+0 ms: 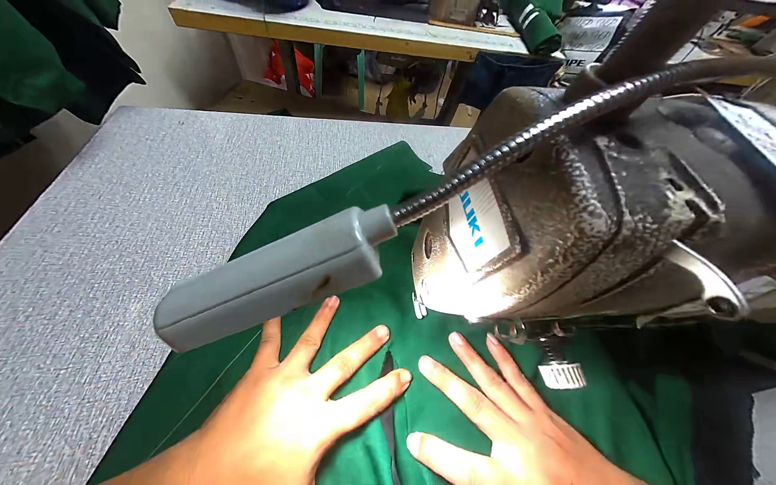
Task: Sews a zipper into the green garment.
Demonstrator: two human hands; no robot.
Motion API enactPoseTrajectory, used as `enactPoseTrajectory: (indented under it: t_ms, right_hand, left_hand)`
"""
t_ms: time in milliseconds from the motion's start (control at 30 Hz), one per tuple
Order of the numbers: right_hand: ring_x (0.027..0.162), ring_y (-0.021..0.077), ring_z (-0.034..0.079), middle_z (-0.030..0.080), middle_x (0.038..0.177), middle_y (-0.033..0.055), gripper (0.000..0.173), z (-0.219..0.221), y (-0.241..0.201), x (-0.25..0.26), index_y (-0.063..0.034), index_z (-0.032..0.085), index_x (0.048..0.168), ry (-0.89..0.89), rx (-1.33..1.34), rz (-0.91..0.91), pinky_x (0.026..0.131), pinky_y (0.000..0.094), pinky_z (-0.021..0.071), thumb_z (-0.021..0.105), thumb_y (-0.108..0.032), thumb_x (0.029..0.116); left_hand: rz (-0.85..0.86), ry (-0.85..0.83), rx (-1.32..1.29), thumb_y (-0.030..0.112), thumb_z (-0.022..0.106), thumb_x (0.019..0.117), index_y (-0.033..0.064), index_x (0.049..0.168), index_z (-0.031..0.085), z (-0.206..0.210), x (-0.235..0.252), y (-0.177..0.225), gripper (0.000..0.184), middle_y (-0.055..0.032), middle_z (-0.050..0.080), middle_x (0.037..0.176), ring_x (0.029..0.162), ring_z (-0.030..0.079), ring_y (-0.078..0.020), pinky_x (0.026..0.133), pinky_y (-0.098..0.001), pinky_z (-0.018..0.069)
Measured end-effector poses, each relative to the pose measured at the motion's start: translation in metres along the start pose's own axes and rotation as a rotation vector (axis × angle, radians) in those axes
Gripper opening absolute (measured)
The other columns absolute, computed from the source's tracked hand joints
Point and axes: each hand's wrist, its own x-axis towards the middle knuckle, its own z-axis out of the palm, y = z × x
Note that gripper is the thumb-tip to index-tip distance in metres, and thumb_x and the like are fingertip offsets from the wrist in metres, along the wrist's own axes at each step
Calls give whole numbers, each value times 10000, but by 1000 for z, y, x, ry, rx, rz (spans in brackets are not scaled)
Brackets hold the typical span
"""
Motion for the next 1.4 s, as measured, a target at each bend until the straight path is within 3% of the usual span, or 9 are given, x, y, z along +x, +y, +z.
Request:
enactPoseTrajectory:
  t_ms: [267,400,600,700,767,867,1033,1233,1400]
  right_hand:
    - [1461,573,301,337,1621,261,717,-10,23,2,-396,494,1501,45,-61,67,1087,808,223,383,-791,912]
    - [1462,567,307,318,1637,245,717,-9,29,4,-446,428,1526,45,-76,78,1084,790,252,315,-806,916]
    - [1492,398,367,489,1575,59,782,-9,8,6,-212,582,1423,137,-164,2,1123,743,240,356,-779,934]
    - [1484,406,378,505,1560,66,836,-8,4,8,-175,585,1416,119,-162,-8,1117,752,250,358,-804,915]
    - [1453,397,430,535,1534,58,827,-3,5,9,-185,607,1381,168,-206,-28,1102,739,299,355,-812,905]
    - [1449,380,438,542,1528,41,822,0,8,7,-192,601,1392,186,-209,-43,1106,734,298,373,-811,901]
    - [1468,411,397,502,1563,29,817,7,14,4,-243,552,1446,214,-162,-34,1101,755,279,394,-818,887]
    - [1487,470,336,429,1602,143,818,10,17,2,-324,530,1480,223,-153,21,1124,762,245,386,-848,869]
    - [1484,459,349,435,1598,145,806,10,21,3,-343,503,1493,248,-176,20,1131,749,249,380,-844,874]
  left_hand:
    - [143,128,-41,865,260,874,383,1541,426,5,42,-26,840,-65,485,1554,1383,500,-343,1032,-823,200]
    - [152,110,-48,862,276,866,374,1532,448,0,47,-28,843,-84,505,1539,1336,550,-303,994,-752,311]
    - [111,47,45,872,237,862,405,1530,443,-8,48,-20,841,-92,500,1544,1278,574,-369,921,-659,433]
    - [67,62,115,866,191,878,352,1479,524,-14,45,-2,858,-18,449,1599,1503,315,-424,1022,-762,319]
    - [52,129,95,876,189,871,306,1426,584,-10,41,5,888,4,512,1553,1506,327,-410,1042,-834,216]
    - [-28,76,16,931,182,820,425,1543,421,-1,34,7,914,26,456,1596,1516,289,-436,1008,-900,123]
    - [-15,144,-17,929,197,822,436,1548,405,14,28,0,902,60,385,1637,1539,260,-387,1017,-902,97]
    - [-5,103,-30,905,202,844,418,1546,413,11,32,-2,880,49,396,1632,1527,300,-369,1016,-897,113]
    - [3,108,-17,909,206,836,423,1536,430,9,38,-6,881,47,416,1620,1518,325,-354,1020,-890,129]
